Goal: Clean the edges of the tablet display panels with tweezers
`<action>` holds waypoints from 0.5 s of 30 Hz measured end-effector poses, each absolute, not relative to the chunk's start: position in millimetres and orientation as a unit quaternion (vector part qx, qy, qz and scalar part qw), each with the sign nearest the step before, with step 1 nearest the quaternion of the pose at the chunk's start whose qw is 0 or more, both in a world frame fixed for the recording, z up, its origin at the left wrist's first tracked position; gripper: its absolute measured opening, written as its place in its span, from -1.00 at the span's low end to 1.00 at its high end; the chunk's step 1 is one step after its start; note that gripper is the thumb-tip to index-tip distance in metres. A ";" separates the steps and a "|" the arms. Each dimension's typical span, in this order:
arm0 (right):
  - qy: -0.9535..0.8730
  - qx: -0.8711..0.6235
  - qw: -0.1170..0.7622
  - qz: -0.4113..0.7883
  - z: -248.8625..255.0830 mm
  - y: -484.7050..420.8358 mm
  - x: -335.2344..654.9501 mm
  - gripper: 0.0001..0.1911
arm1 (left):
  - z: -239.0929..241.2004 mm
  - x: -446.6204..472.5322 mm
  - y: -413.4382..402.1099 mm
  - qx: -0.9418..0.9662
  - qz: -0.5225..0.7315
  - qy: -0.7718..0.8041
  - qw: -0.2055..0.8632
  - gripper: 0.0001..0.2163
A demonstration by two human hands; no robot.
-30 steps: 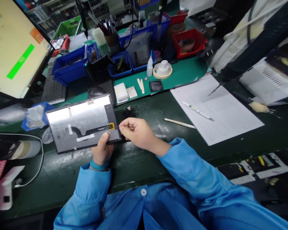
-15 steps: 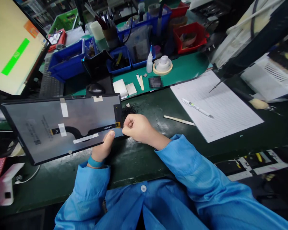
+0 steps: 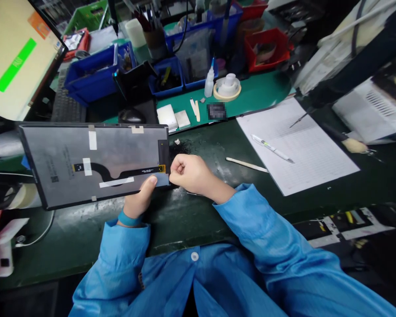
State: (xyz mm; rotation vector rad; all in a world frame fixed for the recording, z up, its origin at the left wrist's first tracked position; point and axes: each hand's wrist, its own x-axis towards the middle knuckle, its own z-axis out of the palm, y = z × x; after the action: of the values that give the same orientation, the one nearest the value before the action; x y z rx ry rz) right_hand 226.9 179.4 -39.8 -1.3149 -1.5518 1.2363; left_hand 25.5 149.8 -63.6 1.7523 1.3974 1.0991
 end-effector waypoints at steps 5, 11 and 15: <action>-0.573 -0.483 0.391 0.534 -35.1 181.0 229.8 -0.94 | -74.5 24.0 150.6 0.594 0.470 0.552 0.348 -0.65; -0.564 -0.472 0.392 0.552 -31.2 181.4 232.8 -0.89 | -79.4 26.3 153.4 0.523 0.530 0.551 0.376 -0.60; -0.572 -0.474 0.380 0.552 -29.0 179.2 231.7 -0.84 | -80.9 27.7 155.2 0.511 0.548 0.537 0.388 -0.60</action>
State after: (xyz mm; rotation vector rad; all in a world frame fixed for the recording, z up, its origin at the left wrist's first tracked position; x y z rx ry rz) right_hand 231.7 179.2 -29.0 -1.2098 -1.4592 1.4084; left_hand 27.7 155.2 -80.9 1.2987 1.3664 1.3931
